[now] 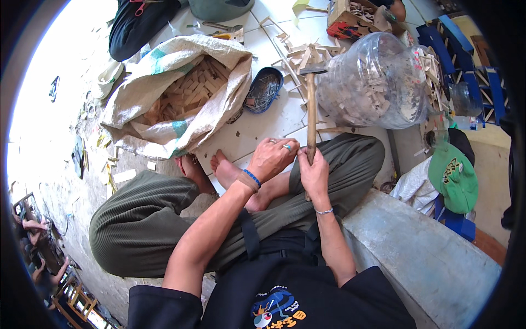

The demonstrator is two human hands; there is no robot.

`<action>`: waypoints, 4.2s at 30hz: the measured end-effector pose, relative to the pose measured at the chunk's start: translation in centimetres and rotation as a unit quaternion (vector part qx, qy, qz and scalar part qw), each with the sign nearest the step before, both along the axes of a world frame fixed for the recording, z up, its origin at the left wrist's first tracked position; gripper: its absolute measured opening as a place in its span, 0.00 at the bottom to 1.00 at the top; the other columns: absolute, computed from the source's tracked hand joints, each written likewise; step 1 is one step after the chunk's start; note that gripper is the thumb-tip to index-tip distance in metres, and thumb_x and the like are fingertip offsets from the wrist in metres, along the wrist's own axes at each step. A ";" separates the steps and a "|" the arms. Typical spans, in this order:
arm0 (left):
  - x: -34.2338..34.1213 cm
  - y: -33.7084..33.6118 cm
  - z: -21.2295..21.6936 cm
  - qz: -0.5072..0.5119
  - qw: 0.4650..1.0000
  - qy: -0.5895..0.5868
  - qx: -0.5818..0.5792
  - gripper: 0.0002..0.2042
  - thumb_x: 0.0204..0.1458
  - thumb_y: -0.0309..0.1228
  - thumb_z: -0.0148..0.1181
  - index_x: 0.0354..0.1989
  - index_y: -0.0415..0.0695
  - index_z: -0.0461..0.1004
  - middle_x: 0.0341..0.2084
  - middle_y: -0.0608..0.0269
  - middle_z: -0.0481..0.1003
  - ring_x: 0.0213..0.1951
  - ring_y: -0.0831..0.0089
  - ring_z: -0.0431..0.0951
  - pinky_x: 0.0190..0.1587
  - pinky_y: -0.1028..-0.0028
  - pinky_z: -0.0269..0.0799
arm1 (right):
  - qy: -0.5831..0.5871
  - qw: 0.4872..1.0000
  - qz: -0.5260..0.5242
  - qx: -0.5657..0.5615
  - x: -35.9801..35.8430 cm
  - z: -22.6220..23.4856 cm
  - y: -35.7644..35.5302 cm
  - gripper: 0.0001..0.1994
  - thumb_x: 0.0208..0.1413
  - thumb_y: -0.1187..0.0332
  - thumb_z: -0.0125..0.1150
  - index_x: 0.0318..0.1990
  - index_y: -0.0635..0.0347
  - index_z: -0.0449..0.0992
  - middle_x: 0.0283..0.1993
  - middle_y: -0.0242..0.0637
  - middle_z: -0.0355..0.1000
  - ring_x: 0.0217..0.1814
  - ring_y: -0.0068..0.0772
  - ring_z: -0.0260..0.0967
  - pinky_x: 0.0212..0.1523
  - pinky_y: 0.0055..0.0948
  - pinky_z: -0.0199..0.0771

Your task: The person sits on the floor and assembles small wooden pieces by hand, using a hammer to tap nails into place. They repeatedly pick up wood pieces, align them, and hammer nails to secure the joints, placing finished pieces into a nearby container.

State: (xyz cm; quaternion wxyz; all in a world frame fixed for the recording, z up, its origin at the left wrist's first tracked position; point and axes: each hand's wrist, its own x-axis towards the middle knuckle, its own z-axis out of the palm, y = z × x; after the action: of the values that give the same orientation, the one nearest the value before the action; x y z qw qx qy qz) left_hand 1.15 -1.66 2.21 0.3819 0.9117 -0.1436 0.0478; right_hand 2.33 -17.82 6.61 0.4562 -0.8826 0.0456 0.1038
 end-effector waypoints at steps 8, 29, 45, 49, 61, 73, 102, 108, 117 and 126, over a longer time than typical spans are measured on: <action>1.5 2.5 1.1 -0.095 0.974 0.191 -0.079 0.16 0.57 0.43 0.66 0.45 0.44 0.81 0.35 0.47 0.84 0.41 0.46 0.84 0.45 0.53 0.79 | -0.050 0.988 0.138 -0.052 -1.3 0.0 -0.5 0.08 0.67 0.68 0.59 0.43 0.65 0.73 0.31 0.60 0.76 0.37 0.68 0.76 0.35 0.56 0.73; 3.9 4.3 2.2 -0.003 0.995 -0.087 0.053 0.16 0.55 0.30 0.68 0.52 0.51 0.79 0.53 0.68 0.81 0.55 0.69 0.81 0.62 0.64 0.73 | 0.077 0.947 0.236 -0.205 -4.8 14.1 -7.5 0.19 0.70 0.60 0.59 0.61 0.61 0.75 0.44 0.58 0.80 0.47 0.63 0.78 0.44 0.50 0.77; 2.6 4.3 0.9 -0.061 0.997 -0.012 0.043 0.13 0.59 0.30 0.62 0.53 0.50 0.79 0.49 0.68 0.82 0.48 0.66 0.83 0.56 0.61 0.76 | 0.120 0.944 0.243 -0.188 -4.4 14.8 -8.9 0.19 0.70 0.59 0.61 0.61 0.60 0.76 0.42 0.58 0.79 0.46 0.63 0.78 0.43 0.49 0.77; 1.6 3.8 0.4 -0.028 0.999 -0.002 -0.016 0.11 0.60 0.31 0.61 0.50 0.49 0.80 0.44 0.64 0.83 0.41 0.58 0.84 0.45 0.60 0.81 | 0.125 0.951 0.233 -0.160 -5.7 14.0 -9.0 0.18 0.70 0.61 0.60 0.62 0.60 0.75 0.42 0.57 0.80 0.47 0.63 0.78 0.43 0.48 0.77; 1.6 5.7 -0.2 0.063 0.997 0.027 -0.045 0.15 0.57 0.31 0.68 0.52 0.48 0.81 0.48 0.57 0.84 0.45 0.53 0.85 0.47 0.60 0.81 | 0.021 0.979 0.132 -0.157 -5.7 13.8 -9.5 0.19 0.71 0.64 0.61 0.64 0.61 0.74 0.32 0.50 0.76 0.30 0.41 0.74 0.36 0.34 0.74; 3.3 6.6 1.7 0.028 0.999 -0.010 0.034 0.14 0.56 0.32 0.68 0.51 0.49 0.82 0.49 0.62 0.83 0.45 0.57 0.85 0.47 0.62 0.82 | 0.005 0.922 0.270 -0.279 -3.7 13.8 -7.9 0.21 0.68 0.56 0.61 0.65 0.52 0.76 0.36 0.51 0.79 0.37 0.58 0.78 0.38 0.51 0.77; 3.1 3.8 0.9 -0.180 0.973 0.136 0.039 0.13 0.56 0.34 0.66 0.50 0.49 0.84 0.35 0.50 0.84 0.37 0.52 0.84 0.44 0.57 0.80 | -0.003 0.918 0.258 -0.300 -8.1 10.1 -12.2 0.21 0.68 0.57 0.62 0.67 0.42 0.76 0.30 0.45 0.70 0.31 0.55 0.73 0.33 0.51 0.74; 4.9 4.2 2.3 -0.222 0.962 0.148 0.065 0.14 0.56 0.33 0.66 0.50 0.47 0.85 0.36 0.49 0.84 0.40 0.50 0.84 0.46 0.57 0.80 | 0.006 0.926 0.242 -0.289 -8.5 8.6 -12.7 0.22 0.68 0.58 0.63 0.68 0.42 0.75 0.31 0.45 0.71 0.33 0.56 0.74 0.35 0.51 0.74; 7.0 9.9 12.5 -0.353 0.905 0.235 0.045 0.15 0.61 0.34 0.63 0.50 0.39 0.82 0.41 0.44 0.83 0.45 0.46 0.83 0.52 0.55 0.77 | 0.111 0.962 0.219 -0.115 -9.8 12.1 -9.7 0.21 0.69 0.62 0.62 0.67 0.48 0.74 0.45 0.53 0.81 0.46 0.59 0.80 0.42 0.47 0.78; 2.4 13.6 21.1 -0.224 0.893 0.385 -0.069 0.18 0.67 0.42 0.63 0.49 0.37 0.74 0.24 0.55 0.83 0.29 0.65 0.86 0.34 0.69 0.82 | 0.185 0.941 0.280 -0.050 -9.3 19.8 -7.2 0.20 0.70 0.57 0.60 0.65 0.48 0.74 0.45 0.45 0.83 0.42 0.55 0.81 0.40 0.44 0.82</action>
State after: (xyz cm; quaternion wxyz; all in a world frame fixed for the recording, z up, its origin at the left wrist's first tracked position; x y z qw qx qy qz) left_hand 3.54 11.92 23.30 0.4696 0.7739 -0.1821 -0.3840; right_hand -6.93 -25.03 26.45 0.3475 -0.8465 -0.1152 0.3864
